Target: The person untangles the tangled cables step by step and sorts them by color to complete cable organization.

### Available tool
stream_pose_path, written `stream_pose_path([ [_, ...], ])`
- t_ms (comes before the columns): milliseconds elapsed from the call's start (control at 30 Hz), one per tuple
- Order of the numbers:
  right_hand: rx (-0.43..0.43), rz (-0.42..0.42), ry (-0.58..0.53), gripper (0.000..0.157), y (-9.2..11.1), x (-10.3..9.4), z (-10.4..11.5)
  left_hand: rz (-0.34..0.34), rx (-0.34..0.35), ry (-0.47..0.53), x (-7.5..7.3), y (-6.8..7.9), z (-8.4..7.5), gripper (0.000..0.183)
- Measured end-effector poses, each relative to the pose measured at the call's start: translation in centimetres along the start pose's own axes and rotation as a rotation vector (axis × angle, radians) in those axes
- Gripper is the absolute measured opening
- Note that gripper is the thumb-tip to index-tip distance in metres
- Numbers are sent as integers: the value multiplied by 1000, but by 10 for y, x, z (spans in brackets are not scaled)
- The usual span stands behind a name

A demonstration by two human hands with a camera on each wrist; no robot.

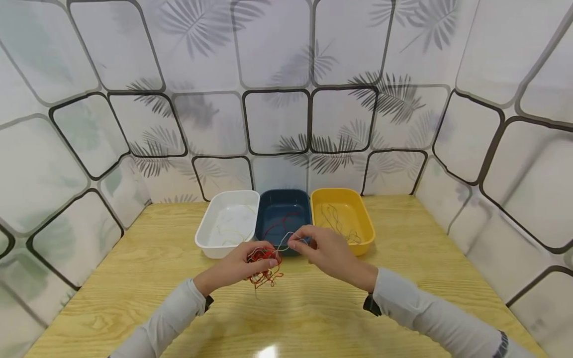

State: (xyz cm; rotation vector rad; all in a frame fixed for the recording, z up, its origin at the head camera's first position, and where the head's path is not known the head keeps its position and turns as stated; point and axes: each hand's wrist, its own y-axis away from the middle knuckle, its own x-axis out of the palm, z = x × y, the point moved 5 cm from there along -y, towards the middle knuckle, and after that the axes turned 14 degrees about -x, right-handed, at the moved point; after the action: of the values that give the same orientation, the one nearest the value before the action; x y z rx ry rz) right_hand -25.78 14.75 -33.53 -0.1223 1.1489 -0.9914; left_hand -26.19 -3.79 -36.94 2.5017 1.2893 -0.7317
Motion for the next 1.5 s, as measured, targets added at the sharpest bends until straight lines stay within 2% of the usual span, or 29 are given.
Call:
stream_pose_path([
  [233, -26, -54, 81, 10, 0, -8, 1, 24, -47, 55, 0, -2, 5, 25],
  [433, -21, -92, 174, 10, -2, -13, 2, 16, -33, 82, -5, -2, 8, 28],
  [600, -10, -119, 168, 11, -3, -18, 2, 19, -45, 97, -7, -1, 7, 28],
  [800, 44, -154, 201, 17, -3, -27, -1, 38, -116, 175, -9, 1, 8, 32],
  [900, 76, -175, 156, 18, -4, -30, -1, 45, -134, 196, -8, -1, 6, 33],
  [1000, 99, -248, 141, 21, -5, -41, -5, 46, -151, 219, -8, -1, 7, 34],
  [1100, 106, -305, 178, 22, -4, -55, -10, 46, -177, 251, -10, 0, 9, 35],
  [1300, 106, -331, 183, 23, 0, -68, -16, 48, -213, 296, -13, 0, 12, 40],
  [1500, 107, -414, 220, 23, 4, -82, -16, 72, -225, 374, -13, 1, 13, 42],
])
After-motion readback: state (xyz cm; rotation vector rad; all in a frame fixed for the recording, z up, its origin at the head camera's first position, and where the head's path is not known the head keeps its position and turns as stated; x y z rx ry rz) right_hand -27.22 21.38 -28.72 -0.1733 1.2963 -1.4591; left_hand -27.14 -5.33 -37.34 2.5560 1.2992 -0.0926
